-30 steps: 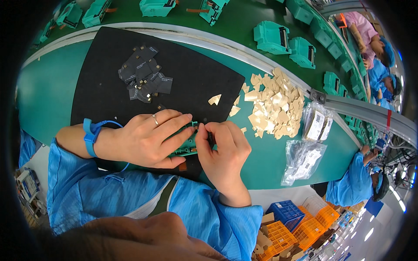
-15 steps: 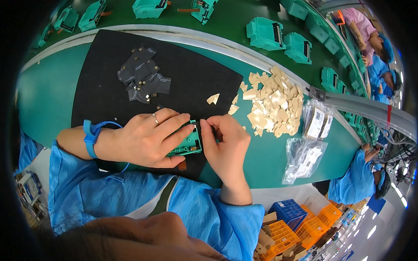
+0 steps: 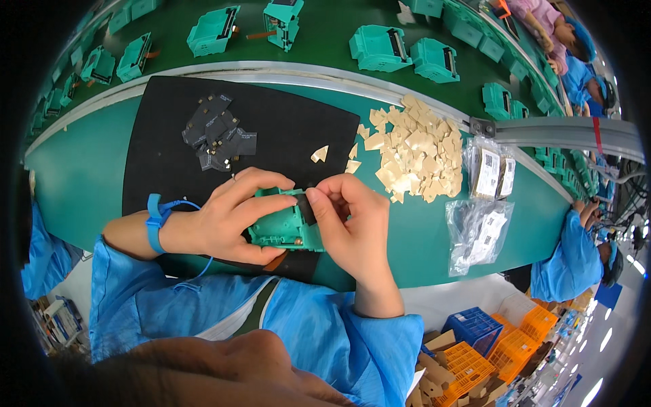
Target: The person assembles electronic components onto green plastic housings by hand.
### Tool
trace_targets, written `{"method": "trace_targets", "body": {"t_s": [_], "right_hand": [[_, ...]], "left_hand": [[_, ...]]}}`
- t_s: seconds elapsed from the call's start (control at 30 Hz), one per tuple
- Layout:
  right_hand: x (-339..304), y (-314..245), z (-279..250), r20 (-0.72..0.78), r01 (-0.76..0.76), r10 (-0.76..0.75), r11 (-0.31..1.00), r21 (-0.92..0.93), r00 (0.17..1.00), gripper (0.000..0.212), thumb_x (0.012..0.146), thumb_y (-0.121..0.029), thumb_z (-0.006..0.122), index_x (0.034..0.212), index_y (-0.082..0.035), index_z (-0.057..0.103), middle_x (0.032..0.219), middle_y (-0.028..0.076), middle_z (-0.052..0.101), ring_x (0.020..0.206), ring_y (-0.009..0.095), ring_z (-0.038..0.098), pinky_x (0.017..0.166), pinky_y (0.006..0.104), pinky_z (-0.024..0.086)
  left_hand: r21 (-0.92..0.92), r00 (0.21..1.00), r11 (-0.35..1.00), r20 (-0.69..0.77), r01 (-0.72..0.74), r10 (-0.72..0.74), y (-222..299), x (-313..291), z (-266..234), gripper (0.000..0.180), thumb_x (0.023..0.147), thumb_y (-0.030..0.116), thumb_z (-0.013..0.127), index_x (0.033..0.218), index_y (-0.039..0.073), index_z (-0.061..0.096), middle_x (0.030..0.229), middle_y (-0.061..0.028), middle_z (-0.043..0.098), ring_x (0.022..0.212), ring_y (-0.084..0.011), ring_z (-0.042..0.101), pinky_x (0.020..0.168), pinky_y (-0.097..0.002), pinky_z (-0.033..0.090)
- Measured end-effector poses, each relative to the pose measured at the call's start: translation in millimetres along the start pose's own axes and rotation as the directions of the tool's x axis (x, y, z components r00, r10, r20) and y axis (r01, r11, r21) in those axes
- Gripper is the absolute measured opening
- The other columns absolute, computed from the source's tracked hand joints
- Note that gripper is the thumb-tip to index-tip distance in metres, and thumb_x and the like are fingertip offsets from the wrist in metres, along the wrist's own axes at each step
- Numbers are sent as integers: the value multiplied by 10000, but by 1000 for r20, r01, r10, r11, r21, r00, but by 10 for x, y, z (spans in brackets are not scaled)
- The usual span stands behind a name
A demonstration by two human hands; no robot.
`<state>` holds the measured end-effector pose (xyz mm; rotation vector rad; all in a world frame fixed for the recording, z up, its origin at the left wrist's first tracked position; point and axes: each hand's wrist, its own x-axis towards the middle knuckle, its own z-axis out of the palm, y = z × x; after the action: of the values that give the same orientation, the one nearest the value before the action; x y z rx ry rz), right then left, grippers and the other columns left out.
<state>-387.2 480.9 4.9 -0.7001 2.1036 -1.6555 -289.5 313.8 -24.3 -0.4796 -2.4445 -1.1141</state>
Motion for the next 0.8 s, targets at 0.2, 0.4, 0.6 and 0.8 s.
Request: {"method": "trace_targets", "body": {"t_s": [0.2,0.4,0.6,0.8], "right_hand": [[-86,-129,27,39,79,-75,991,-112,996,47,819,-8,625,786,12,597,595,36,583,499,37,514,433,186,384],[-121,-119,61,75,148,-136,973,-178,988,62,791,10,639,842,23,606,591,48,569,480,76,527,439,216,409],[-156,-105,109,70,79,-67,980,-182,995,200,779,13,658,955,11,563,585,45,556,481,73,522,435,209,404],[-161,-66,122,53,119,-112,980,-157,992,189,782,32,660,839,-16,486,591,17,516,500,35,492,426,187,396]], "left_hand": [[-146,995,987,-77,-74,64,-103,-165,137,616,609,178,762,1151,14,519,1137,-195,492,917,-325,557,736,-377,483],[-100,994,990,-70,-96,90,-111,-205,90,585,616,182,769,1116,10,519,1139,-211,492,942,-345,576,723,-376,511],[-139,990,983,-92,-119,107,-152,-243,95,535,622,189,775,1059,17,520,1136,-230,487,958,-358,579,721,-370,521],[-166,991,979,-83,-117,104,-164,-247,91,542,618,185,783,1061,19,518,1139,-233,484,969,-367,575,723,-371,522]]}}
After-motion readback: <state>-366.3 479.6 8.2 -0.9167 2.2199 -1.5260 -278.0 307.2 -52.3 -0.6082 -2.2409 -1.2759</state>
